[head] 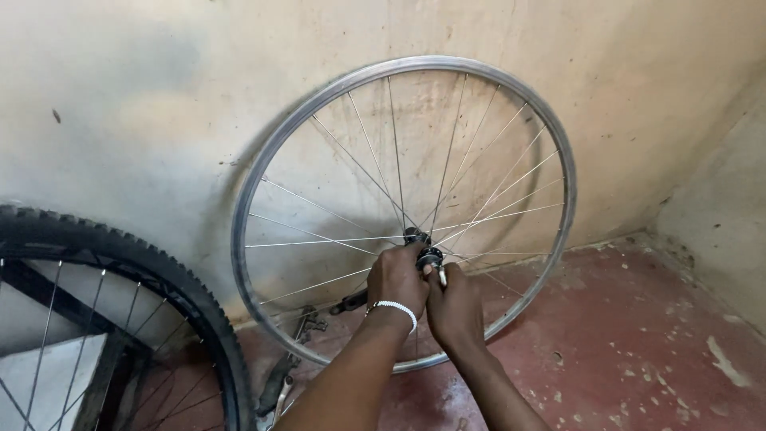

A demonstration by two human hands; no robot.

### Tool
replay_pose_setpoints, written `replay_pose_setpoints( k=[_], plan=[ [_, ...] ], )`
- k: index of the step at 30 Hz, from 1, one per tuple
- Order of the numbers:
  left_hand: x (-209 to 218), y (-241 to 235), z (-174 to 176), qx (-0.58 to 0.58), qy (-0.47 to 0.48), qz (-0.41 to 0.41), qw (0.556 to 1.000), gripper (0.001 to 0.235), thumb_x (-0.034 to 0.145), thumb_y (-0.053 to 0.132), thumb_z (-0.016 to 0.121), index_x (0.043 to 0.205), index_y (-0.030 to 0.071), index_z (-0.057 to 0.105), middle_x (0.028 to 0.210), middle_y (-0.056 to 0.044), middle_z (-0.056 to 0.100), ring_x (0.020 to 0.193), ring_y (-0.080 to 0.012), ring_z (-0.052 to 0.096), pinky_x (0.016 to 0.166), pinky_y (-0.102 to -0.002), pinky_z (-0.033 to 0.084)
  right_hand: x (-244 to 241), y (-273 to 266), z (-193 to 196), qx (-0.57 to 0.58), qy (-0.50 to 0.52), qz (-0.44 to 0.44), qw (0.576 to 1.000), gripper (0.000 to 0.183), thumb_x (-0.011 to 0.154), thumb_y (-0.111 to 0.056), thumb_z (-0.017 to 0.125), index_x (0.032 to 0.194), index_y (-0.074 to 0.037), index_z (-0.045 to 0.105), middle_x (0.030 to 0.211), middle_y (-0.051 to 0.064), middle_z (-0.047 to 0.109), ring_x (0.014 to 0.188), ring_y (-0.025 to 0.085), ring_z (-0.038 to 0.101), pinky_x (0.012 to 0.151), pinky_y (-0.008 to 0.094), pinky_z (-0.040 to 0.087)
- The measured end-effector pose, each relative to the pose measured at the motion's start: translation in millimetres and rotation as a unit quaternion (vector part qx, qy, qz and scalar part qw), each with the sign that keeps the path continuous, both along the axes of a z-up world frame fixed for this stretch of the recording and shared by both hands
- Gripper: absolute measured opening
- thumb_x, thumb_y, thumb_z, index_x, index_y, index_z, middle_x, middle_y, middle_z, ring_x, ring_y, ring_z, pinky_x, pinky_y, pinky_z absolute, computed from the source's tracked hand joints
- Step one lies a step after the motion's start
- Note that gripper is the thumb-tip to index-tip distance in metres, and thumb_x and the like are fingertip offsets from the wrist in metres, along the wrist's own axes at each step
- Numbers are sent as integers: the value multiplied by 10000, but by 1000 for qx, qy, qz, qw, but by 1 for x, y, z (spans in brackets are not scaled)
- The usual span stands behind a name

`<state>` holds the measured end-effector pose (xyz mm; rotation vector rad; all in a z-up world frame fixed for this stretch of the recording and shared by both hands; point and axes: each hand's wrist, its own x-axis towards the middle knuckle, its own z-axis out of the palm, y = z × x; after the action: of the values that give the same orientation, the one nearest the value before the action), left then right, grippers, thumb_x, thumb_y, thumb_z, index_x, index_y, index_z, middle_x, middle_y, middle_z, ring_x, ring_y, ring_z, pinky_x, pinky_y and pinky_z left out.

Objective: The person uses a wrench to tighten the axle nuts on a bicycle wheel held against a wall. They rotate the wheel to access different sides of the hub and continue tightening the nuts with the tool.

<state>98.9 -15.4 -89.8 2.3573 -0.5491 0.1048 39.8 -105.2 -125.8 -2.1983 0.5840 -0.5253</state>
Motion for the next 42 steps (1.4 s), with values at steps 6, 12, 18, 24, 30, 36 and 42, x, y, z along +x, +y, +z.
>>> replay_pose_setpoints(
  k=[6, 12, 18, 24, 30, 36, 42],
  plan=[
    [4, -2, -6, 37, -3, -19, 999, 138, 790, 80, 684, 915, 136, 694, 884, -213, 716, 851, -497, 665, 694, -562, 511, 10, -7, 9, 128, 56, 1, 990, 476, 1008, -432, 430, 745, -101, 649, 779, 107, 736, 784, 255, 652, 700, 439, 418],
    [-6, 1, 9, 46, 3, -22, 999, 330, 749, -94, 520, 937, 131, 671, 858, -205, 702, 788, -464, 681, 647, -545, 508, 37, -37, -40, 767, -43, 87, 634, 291, 1021, -275, 492, 744, -186, 492, 471, -111, 290, 308, 57, 166, 315, 266, 95],
    [0, 2, -9, 52, -50, -41, 997, 414, 756, -40, 686, 1111, 171, 715, 895, -158, 694, 811, -425, 679, 654, -551, 540, 19, -16, -26, 641, -2, -19, 767, 367, 1031, -391, 485, 753, -167, 571, 499, -68, 329, 357, 83, 150, 350, 257, 78],
    [1, 3, 8, 104, 0, -22, 994, 172, 788, 157, 728, 951, 196, 760, 873, -216, 709, 844, -476, 685, 726, -536, 558, -16, 6, 14, 123, -22, -59, 990, 429, 1027, -460, 481, 840, -94, 606, 737, 85, 658, 739, 254, 622, 707, 427, 436],
    [6, 5, 22, 124, 20, -43, 991, 113, 841, 237, 709, 923, 197, 774, 917, -176, 738, 934, -436, 696, 808, -530, 557, 4, -8, -12, -35, -27, 2, 999, 372, 1025, -329, 546, 806, -32, 596, 763, 293, 685, 740, 540, 610, 645, 579, 381],
    [24, 4, 19, 155, 46, -75, 984, 202, 808, 218, 737, 993, 160, 794, 878, -112, 767, 967, -355, 761, 801, -445, 625, 18, -2, 2, 463, -40, -55, 884, 342, 932, -288, 532, 763, 4, 592, 510, 19, 313, 349, 157, 302, 327, 277, 263],
    [13, 8, 39, 114, 66, -113, 985, 149, 816, 80, 695, 944, 61, 767, 912, -201, 762, 1002, -415, 746, 811, -450, 617, 24, -13, -13, 473, -26, -29, 880, 332, 929, -298, 583, 808, 7, 630, 494, 37, 316, 316, 164, 299, 294, 293, 258]
  ],
)
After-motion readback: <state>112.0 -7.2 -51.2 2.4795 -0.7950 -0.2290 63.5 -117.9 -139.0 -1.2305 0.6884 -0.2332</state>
